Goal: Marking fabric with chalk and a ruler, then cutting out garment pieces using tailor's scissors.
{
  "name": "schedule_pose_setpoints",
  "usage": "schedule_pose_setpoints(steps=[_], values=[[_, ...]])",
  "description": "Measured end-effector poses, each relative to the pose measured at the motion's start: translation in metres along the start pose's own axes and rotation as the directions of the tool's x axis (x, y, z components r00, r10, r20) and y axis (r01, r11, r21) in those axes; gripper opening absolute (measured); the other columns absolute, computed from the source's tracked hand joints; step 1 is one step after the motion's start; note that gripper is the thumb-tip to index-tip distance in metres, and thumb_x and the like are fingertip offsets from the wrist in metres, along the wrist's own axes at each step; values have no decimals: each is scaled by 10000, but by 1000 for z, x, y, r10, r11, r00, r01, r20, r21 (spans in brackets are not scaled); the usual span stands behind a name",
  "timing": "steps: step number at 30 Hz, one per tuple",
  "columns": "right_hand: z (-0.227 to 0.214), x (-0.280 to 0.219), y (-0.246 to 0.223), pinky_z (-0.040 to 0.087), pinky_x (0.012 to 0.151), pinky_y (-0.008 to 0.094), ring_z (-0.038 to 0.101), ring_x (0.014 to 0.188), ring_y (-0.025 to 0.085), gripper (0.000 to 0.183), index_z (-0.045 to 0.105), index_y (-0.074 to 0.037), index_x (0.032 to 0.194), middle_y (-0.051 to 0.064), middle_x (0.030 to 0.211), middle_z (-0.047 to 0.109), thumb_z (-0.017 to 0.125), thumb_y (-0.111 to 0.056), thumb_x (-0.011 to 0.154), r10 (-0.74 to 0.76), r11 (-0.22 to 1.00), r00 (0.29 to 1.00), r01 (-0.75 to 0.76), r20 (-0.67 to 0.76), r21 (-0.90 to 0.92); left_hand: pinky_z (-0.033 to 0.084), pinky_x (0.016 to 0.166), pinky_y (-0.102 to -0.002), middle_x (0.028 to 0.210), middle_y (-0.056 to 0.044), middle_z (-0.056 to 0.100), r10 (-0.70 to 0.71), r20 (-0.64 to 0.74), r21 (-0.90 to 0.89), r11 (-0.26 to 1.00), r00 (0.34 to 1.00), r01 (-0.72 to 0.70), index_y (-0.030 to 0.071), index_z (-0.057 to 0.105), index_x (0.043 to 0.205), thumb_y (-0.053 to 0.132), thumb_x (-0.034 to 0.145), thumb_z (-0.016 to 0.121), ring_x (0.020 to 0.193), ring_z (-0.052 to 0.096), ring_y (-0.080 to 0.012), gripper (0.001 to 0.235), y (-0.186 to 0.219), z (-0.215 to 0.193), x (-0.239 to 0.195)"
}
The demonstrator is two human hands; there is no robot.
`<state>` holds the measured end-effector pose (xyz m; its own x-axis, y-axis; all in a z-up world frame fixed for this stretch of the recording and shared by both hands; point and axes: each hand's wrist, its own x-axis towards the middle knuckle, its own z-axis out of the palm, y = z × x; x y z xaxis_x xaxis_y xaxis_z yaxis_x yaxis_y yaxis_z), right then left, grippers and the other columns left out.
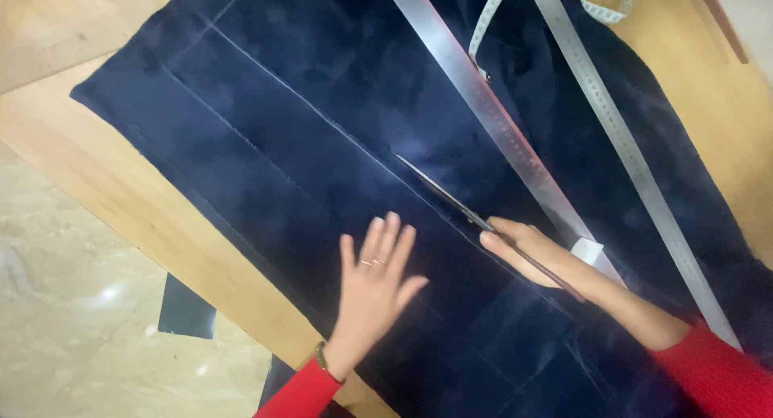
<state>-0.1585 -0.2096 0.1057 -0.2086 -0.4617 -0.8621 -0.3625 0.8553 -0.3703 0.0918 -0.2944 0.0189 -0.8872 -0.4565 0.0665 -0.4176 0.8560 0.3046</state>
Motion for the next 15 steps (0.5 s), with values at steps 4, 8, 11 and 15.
schedule_pose_setpoints(steps=[4,8,11,15], values=[[1,1,-3,579,994,485,720,1190,356,675,561,-101,1446,240,1261,727,414,-580,994,61,993,998,-62,-18,-100,35,1213,-647,1719,-129,206,-175,-5,-68,982,985,174,192,299,1629,682,973,450,1583,175,-294,832,-38,3,8],[-1,21,6,590,960,504,724,1158,405,676,587,-96,1411,263,1242,726,413,-587,980,10,993,1000,-7,27,-114,-32,1224,-629,1732,-117,175,-250,-1,-11,968,968,250,203,269,1638,783,948,350,1599,126,-275,905,-58,2,14],[-2,29,-17,591,942,515,734,1140,407,722,568,-64,1424,283,1208,733,406,-602,971,-31,996,999,34,31,-79,-45,1236,-615,1735,-104,159,-243,-1,35,969,970,243,211,252,1639,826,913,346,1601,114,-260,957,-59,6,15],[-10,34,-27,607,924,485,758,1114,365,673,646,-150,1331,216,1168,775,393,-640,944,-52,996,997,55,51,-63,9,1242,-615,1741,-73,147,-253,-12,38,967,968,253,226,243,1643,821,905,391,1600,120,-254,959,-60,4,16]])
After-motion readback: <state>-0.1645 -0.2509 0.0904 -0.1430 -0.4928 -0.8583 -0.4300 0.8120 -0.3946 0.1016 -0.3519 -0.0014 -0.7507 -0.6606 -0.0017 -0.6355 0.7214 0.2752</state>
